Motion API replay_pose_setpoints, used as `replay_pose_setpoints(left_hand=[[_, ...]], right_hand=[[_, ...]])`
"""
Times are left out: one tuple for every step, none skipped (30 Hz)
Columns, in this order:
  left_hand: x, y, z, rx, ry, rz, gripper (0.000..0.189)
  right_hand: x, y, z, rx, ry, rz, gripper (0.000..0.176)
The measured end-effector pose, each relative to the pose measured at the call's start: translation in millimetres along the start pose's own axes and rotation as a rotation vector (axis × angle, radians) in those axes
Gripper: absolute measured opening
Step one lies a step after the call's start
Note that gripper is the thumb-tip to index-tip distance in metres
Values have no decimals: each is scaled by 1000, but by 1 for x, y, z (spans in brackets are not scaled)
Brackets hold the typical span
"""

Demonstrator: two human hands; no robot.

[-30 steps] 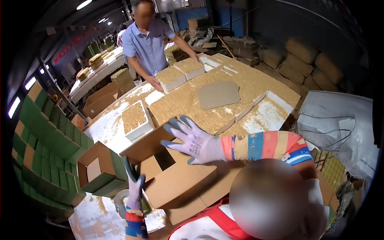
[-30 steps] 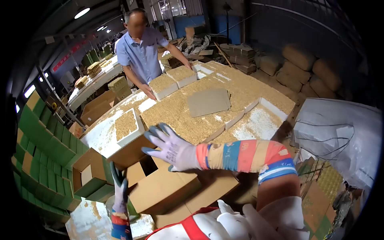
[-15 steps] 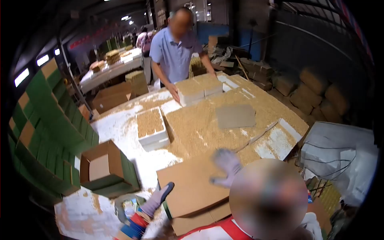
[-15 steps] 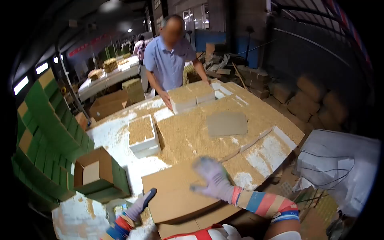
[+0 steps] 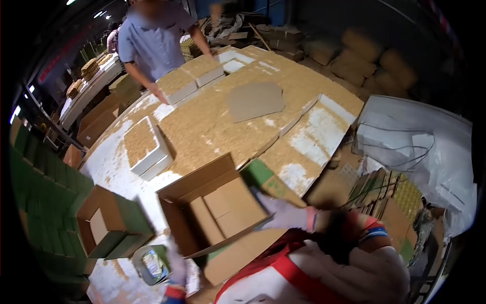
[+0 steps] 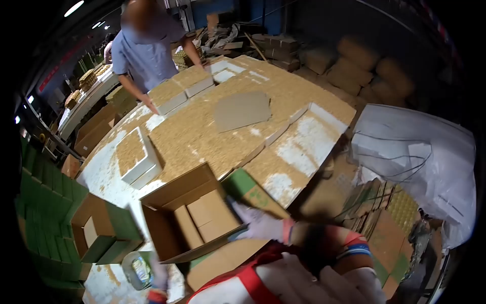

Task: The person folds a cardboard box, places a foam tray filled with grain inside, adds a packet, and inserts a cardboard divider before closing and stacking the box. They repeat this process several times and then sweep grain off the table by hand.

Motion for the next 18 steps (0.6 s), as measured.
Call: replay_pose_setpoints(left_hand=[[29, 9, -17, 58, -29, 285, 51], [56, 6, -34, 55, -13, 417, 49], [65, -23, -48, -9, 101, 294, 52], [80, -55, -62, -88, 208, 167, 56], [34, -10, -70, 77, 215, -218, 62], [-8, 12, -72, 46, 279, -242, 66], [-31, 24, -75, 21, 340, -262, 70], [-11, 11, -80, 43, 405, -294, 69], [-8, 14, -80, 61, 403, -330, 68], [-13, 19, -73, 79, 405, -362, 67], [-19, 28, -70, 95, 401, -395, 66], [-34, 40, -61, 114, 466, -302, 60], [-30, 43, -52, 112, 490, -269, 58], [-29, 38, -54, 110, 500, -220, 56], [-30, 30, -56, 107, 507, -165, 54], [-32, 24, -53, 164, 482, -78, 51], [-31, 21, -50, 181, 469, -108, 51], [-31, 19, -48, 192, 455, -137, 51]], right_hand=[[6, -5, -1, -16, 57, 148, 106], [6, 1, -1, -181, 106, 173, 103], [9, 20, -8, -342, 168, 198, 100], [32, 55, -28, -261, 234, 104, 92], [88, 112, -43, -58, -191, -299, 78], [147, 147, -60, -115, -421, 556, 64], [225, 210, -59, 202, -795, 476, 61], [290, 266, -41, 614, -1088, 302, 62], [361, 266, -39, 848, -1245, 227, 72], [369, 266, -57, 846, -1275, 117, 77], [378, 265, -75, 845, -1307, 11, 83], [376, 261, -90, 938, -1259, -50, 87], [422, 247, -110, 1053, -1166, -202, 92], [469, 232, -130, 1166, -1058, -358, 99], [513, 218, -149, 1268, -943, -504, 107], [477, 234, -142, 1263, -973, -553, 111], [450, 243, -131, 1260, -1007, -603, 115], [437, 250, -117, 1227, -1015, -622, 115]])
Point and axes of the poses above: each hand's wrist, its own z-axis away from the middle knuckle, its own y-axis out of the back of the hand, x = y × z, the point moved 10 cm from there along -z, towards the middle knuckle, and after that the axes turned 6 degrees about -y, right-handed, at the moved point
